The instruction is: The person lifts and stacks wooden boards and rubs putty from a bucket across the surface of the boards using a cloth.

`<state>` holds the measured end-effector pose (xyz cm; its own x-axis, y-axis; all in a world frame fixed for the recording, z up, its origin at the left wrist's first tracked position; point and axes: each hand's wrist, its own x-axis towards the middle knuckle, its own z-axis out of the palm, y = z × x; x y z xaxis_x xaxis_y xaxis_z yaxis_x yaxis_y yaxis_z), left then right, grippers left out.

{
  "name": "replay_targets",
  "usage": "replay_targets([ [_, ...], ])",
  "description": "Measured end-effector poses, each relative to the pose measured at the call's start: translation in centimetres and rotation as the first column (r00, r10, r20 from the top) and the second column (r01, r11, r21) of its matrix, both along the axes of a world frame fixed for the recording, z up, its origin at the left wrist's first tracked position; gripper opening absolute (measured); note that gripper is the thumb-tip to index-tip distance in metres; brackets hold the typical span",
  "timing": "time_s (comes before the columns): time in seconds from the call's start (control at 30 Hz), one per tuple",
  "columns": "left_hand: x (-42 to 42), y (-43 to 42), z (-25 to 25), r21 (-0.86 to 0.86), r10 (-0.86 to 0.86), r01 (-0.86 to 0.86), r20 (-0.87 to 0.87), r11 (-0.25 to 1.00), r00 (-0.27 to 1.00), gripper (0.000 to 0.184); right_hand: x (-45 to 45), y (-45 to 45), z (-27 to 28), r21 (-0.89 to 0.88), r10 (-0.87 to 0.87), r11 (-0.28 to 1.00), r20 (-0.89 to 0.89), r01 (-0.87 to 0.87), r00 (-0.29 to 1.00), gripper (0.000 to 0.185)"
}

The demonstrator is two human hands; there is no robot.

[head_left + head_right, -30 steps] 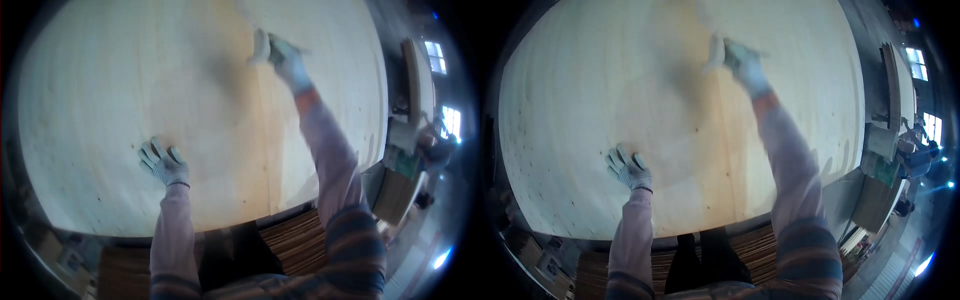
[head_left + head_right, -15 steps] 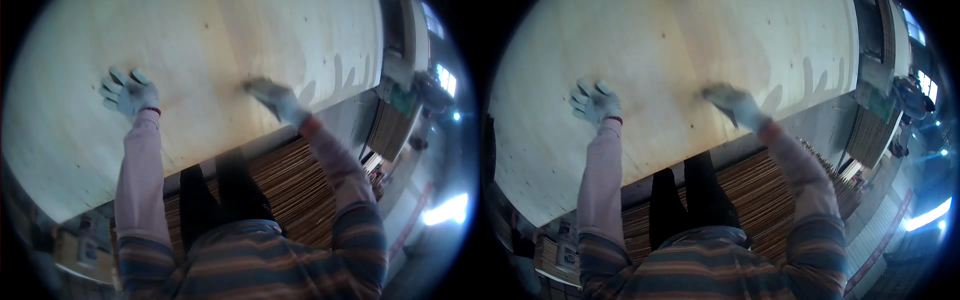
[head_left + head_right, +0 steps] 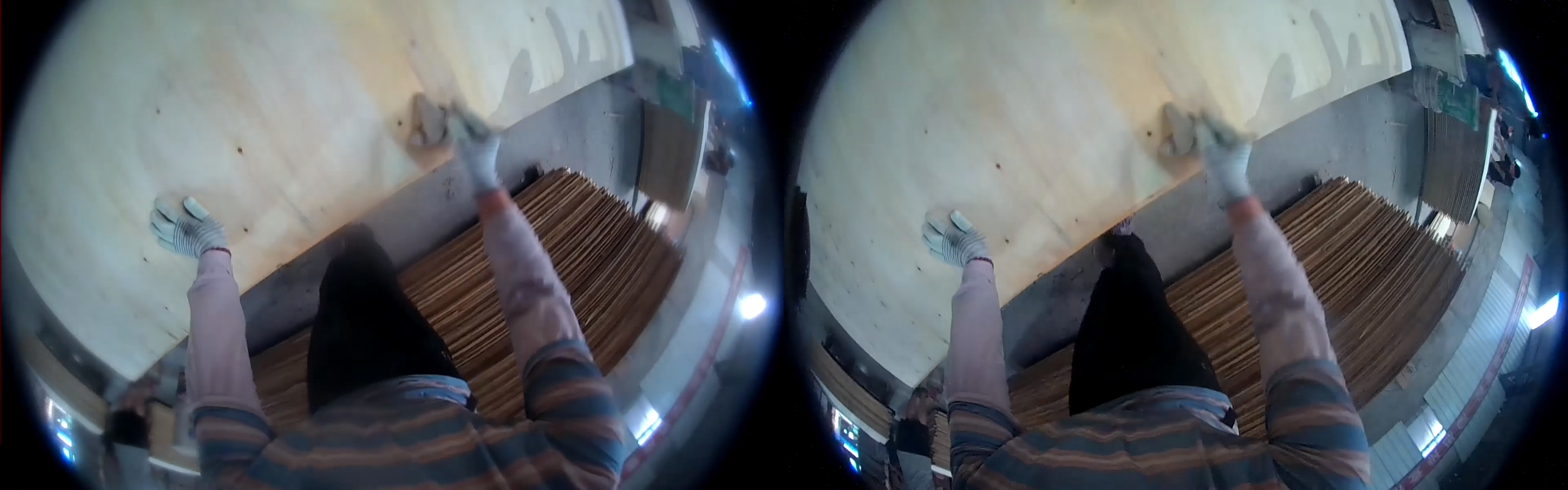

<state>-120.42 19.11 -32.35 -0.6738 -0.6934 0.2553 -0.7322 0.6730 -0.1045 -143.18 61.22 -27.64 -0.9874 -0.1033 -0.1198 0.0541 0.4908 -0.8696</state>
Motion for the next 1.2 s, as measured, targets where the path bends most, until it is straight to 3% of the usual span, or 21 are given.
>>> replay_targets([
  [0.03, -0.2, 0.3, 0.2, -0.004, 0.008, -0.008, 0.031, 1.000, 0.999, 0.065, -2.4, -0.4, 0.2, 0.255, 0.148, 0.958, -0.050, -0.130, 0.988, 0.025],
  [0.13, -0.6, 0.2, 0.3, 0.083, 0.047, -0.048, 0.020, 0.995, 0.999, 0.066, -0.1, -5.7, 4.7, 0.088, 0.265, 0.957, 0.114, -0.275, 0.958, 0.028],
  [0.17, -0.5, 0.2, -0.2, -0.001, 0.034, -0.034, 0.026, 0.999, 0.999, 0.065, 2.2, -5.6, 4.3, 0.023, 0.262, 0.964, 0.118, -0.266, 0.958, 0.030],
  [0.23, -1.6, 0.1, 1.1, 0.066, 0.073, -0.075, 0.037, 0.995, 0.997, 0.062, 9.4, -7.6, 2.2, -0.212, 0.132, 0.971, 0.080, -0.113, 0.988, 0.037],
  [0.3, -0.9, 0.1, 2.0, 0.119, 0.110, -0.116, 0.055, 0.986, 0.992, 0.063, 16.4, -12.5, 1.6, 0.069, 0.240, 0.970, -0.133, -0.233, 0.962, 0.044],
  [0.33, -0.8, 0.0, 1.6, 0.140, 0.119, -0.126, 0.052, 0.982, 0.991, 0.065, 19.3, -15.5, 2.8, 0.414, 0.364, 0.864, -0.123, -0.286, 0.923, 0.058],
  [0.47, -0.5, -0.3, 0.3, 0.082, 0.115, -0.117, 0.029, 0.990, 0.993, 0.069, 29.6, -25.1, 3.0, 0.452, 0.495, 0.790, -0.071, -0.414, 0.866, 0.068],
  [0.57, 2.2, -5.0, 1.1, 0.107, -0.377, 0.397, -0.166, 0.912, 0.911, 0.063, 32.9, -27.6, 3.7, 0.425, 0.477, 0.790, 0.027, -0.442, 0.879, 0.053],
  [0.63, 7.6, -10.2, 3.9, 0.268, -0.474, 0.492, -0.135, 0.828, 0.870, 0.063, 32.9, -27.4, 4.6, -0.137, 0.090, 0.990, 0.425, -0.034, 0.901, 0.030],
  [0.67, 10.6, -13.5, 4.6, 0.338, -0.524, 0.534, -0.128, 0.775, 0.842, 0.062, 31.9, -27.3, 4.8, -0.317, -0.014, 0.904, 0.648, 0.286, 0.762, 0.021],
  [0.73, 18.8, -19.5, 2.4, 0.427, -0.145, 0.300, -0.358, 0.853, 0.922, 0.059, 28.4, -27.7, 6.1, -0.412, -0.198, 0.798, 0.511, 0.440, 0.837, 0.021],
  [0.8, 24.8, -22.8, -0.9, 0.029, -0.040, 0.043, -0.104, 0.999, 0.994, 0.063, 25.4, -24.9, 2.0, -0.115, -0.087, 0.987, 0.228, 0.116, 0.970, 0.032],
  [0.87, 24.1, -22.7, 0.3, 0.169, -0.004, 0.019, -0.090, 0.985, 0.996, 0.063, 22.0, -25.2, 1.8, 0.241, 0.108, 0.964, 0.027, -0.112, 0.994, 0.025],
  [0.9, 24.0, -22.3, 0.8, 0.240, 0.017, 0.001, -0.072, 0.971, 0.997, 0.063, 23.4, -26.4, 1.7, 0.166, 0.142, 0.976, 0.022, -0.144, 0.990, 0.026],
  [0.97, 25.2, -21.8, 0.5, 0.079, -0.019, 0.019, -0.012, 0.997, 1.000, 0.058, 27.6, -28.8, 3.4, 0.020, 0.191, 0.981, 0.002, -0.191, 0.982, 0.026],
  [1.0, 24.8, -22.1, 0.0, -0.015, -0.028, 0.028, -0.020, 1.000, 0.999, 0.056, 31.2, -28.6, 1.3, -0.500, 0.022, 0.847, 0.375, 0.182, 0.927, 0.033],
  [1.07, 24.6, -22.8, 0.1, -0.032, -0.013, 0.013, -0.001, 0.999, 1.000, 0.053, 37.4, -32.7, 1.4, 0.005, 0.220, 0.975, 0.010, -0.220, 0.975, 0.048],
  [1.1, 24.3, -22.6, 1.0, 0.010, 0.004, -0.004, 0.010, 1.000, 1.000, 0.053, 40.5, -34.8, 1.4, 0.287, 0.314, 0.922, -0.161, -0.260, 0.936, 0.055],
  [1.13, 24.2, -22.3, 1.6, 0.056, 0.009, -0.010, 0.021, 0.998, 1.000, 0.052, 43.2, -37.0, 1.8, 0.519, 0.443, 0.793, -0.130, -0.320, 0.887, 0.066],
  [1.17, 24.1, -22.3, 1.9, 0.085, 0.030, -0.035, 0.056, 0.996, 0.998, 0.052, 45.6, -39.0, 2.5, 0.549, 0.474, 0.742, -0.026, -0.384, 0.880, 0.073],
  [1.2, 24.1, -22.3, 2.2, 0.073, 0.042, -0.047, 0.071, 0.996, 0.997, 0.052, 47.7, -40.2, 1.6, 0.549, 0.507, 0.743, -0.089, -0.382, 0.857, 0.074],
])
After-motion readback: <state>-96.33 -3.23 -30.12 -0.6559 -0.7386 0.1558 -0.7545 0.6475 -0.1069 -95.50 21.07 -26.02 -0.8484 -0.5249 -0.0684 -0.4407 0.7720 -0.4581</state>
